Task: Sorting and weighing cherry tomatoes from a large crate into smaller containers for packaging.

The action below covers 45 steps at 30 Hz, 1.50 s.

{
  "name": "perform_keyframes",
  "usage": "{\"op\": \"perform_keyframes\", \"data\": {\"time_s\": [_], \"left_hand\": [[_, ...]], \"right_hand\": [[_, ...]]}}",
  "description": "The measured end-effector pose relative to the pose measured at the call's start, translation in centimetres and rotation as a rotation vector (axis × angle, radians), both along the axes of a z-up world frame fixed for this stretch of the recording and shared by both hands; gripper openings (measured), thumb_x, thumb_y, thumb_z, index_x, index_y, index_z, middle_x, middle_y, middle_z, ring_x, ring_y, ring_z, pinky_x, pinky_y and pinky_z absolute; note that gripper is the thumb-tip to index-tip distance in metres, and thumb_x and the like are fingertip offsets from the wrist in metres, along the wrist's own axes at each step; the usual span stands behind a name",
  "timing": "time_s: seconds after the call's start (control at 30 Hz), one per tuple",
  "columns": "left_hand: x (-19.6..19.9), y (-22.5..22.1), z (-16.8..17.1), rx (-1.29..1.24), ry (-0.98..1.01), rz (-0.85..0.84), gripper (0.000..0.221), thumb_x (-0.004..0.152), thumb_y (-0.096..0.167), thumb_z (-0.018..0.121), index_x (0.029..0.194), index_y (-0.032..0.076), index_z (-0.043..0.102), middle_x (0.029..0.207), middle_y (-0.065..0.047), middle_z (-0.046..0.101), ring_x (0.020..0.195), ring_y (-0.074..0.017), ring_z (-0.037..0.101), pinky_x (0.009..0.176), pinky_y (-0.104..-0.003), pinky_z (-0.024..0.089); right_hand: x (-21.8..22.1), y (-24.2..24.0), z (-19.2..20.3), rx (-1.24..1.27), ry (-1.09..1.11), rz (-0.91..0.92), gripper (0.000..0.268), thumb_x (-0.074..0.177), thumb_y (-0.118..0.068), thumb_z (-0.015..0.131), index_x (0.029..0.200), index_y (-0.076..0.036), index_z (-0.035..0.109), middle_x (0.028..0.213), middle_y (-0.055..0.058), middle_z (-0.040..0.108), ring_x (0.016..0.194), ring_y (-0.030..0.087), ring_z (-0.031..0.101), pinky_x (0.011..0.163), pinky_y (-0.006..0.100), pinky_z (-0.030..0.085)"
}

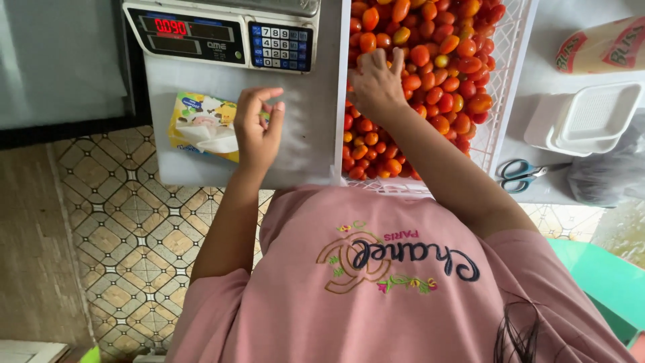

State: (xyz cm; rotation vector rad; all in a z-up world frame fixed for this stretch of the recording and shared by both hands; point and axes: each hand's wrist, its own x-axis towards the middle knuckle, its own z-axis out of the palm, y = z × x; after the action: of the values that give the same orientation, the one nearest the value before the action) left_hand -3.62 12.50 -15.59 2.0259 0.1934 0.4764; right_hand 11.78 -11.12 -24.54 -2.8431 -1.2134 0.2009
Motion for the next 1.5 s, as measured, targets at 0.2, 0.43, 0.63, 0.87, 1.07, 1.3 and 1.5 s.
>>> {"op": "perform_keyframes", "data": {"time_s": [0.2, 0.43, 0.63, 0.87, 1.07, 1.3, 1.5], "left_hand": [[-0.6, -1.3, 0.7, -0.018, -0.002, -0.096, 0.014, 0.105, 0.011, 0.058, 0.115, 0.007, 0.067, 0.111, -0.009, 0.061, 0.074, -0.0117, 0.055, 0.055, -0.022, 0.039], [2.1, -5.5, 4.3, -0.198, -0.063, -0.247, 0.011, 0.102, 0.008, 0.061, 0.112, 0.009, 0.065, 0.108, -0.006, 0.062, 0.070, -0.0093, 0.055, 0.055, -0.021, 0.039], [5.0, -10.1, 11.9, -0.267, -0.081, -0.480, 0.020, 0.104, 0.029, 0.060, 0.104, 0.010, 0.065, 0.092, -0.004, 0.063, 0.071, -0.0108, 0.053, 0.056, -0.023, 0.035], [4.5, -12.9, 12.1, -0.655, 0.142, -0.683, 0.028, 0.105, 0.035, 0.060, 0.113, 0.013, 0.075, 0.092, 0.003, 0.071, 0.071, 0.0004, 0.050, 0.054, -0.015, 0.042], [4.4, -11.8, 13.6, -0.381, 0.016, -0.524, 0.033, 0.097, 0.023, 0.078, 0.126, 0.013, 0.069, 0.102, -0.003, 0.074, 0.075, -0.0069, 0.057, 0.054, -0.018, 0.039], [4.2, -11.4, 14.5, -0.295, -0.097, -0.568, 0.034, 0.095, 0.020, 0.082, 0.127, 0.015, 0.070, 0.109, -0.003, 0.068, 0.080, -0.0092, 0.057, 0.059, -0.019, 0.046], [4.2, -11.2, 13.3, -0.340, -0.097, -0.592, 0.040, 0.095, 0.025, 0.083, 0.131, 0.015, 0.069, 0.114, -0.001, 0.065, 0.083, -0.0076, 0.055, 0.060, -0.018, 0.044]], "right_hand": [[-0.3, -0.8, 3.2, 0.201, 0.086, -0.089, 0.024, 0.088, -0.029, 0.078, 0.105, -0.013, 0.073, 0.107, 0.004, 0.064, 0.112, 0.034, 0.045, 0.102, 0.062, 0.021], [-3.5, -6.2, 16.2, 1.331, 1.209, -0.391, 0.036, 0.097, -0.008, 0.070, 0.132, -0.009, 0.062, 0.098, -0.007, 0.059, 0.084, -0.001, 0.051, 0.074, 0.011, 0.044], [-6.0, -8.7, 19.5, 1.595, 1.165, -0.212, 0.033, 0.100, -0.008, 0.071, 0.129, -0.011, 0.055, 0.123, 0.013, 0.069, 0.128, 0.026, 0.067, 0.111, 0.035, 0.055], [-7.9, -7.7, 20.9, 1.680, 0.825, -0.209, 0.036, 0.082, 0.011, 0.079, 0.107, 0.004, 0.054, 0.115, 0.029, 0.067, 0.109, 0.030, 0.071, 0.098, 0.039, 0.057], [-8.6, -9.2, 19.8, 1.575, 0.765, -0.239, 0.044, 0.089, -0.013, 0.076, 0.119, 0.012, 0.055, 0.118, 0.028, 0.060, 0.106, 0.027, 0.058, 0.097, 0.040, 0.050], [-9.5, -8.1, 20.9, 1.580, 0.857, -0.380, 0.037, 0.091, -0.001, 0.075, 0.121, 0.014, 0.059, 0.101, 0.021, 0.069, 0.097, 0.020, 0.068, 0.088, 0.031, 0.057], [-9.6, -8.6, 20.2, 1.601, 0.858, -0.350, 0.033, 0.086, 0.005, 0.077, 0.113, 0.011, 0.059, 0.105, 0.024, 0.070, 0.105, 0.024, 0.070, 0.101, 0.037, 0.054]]}}
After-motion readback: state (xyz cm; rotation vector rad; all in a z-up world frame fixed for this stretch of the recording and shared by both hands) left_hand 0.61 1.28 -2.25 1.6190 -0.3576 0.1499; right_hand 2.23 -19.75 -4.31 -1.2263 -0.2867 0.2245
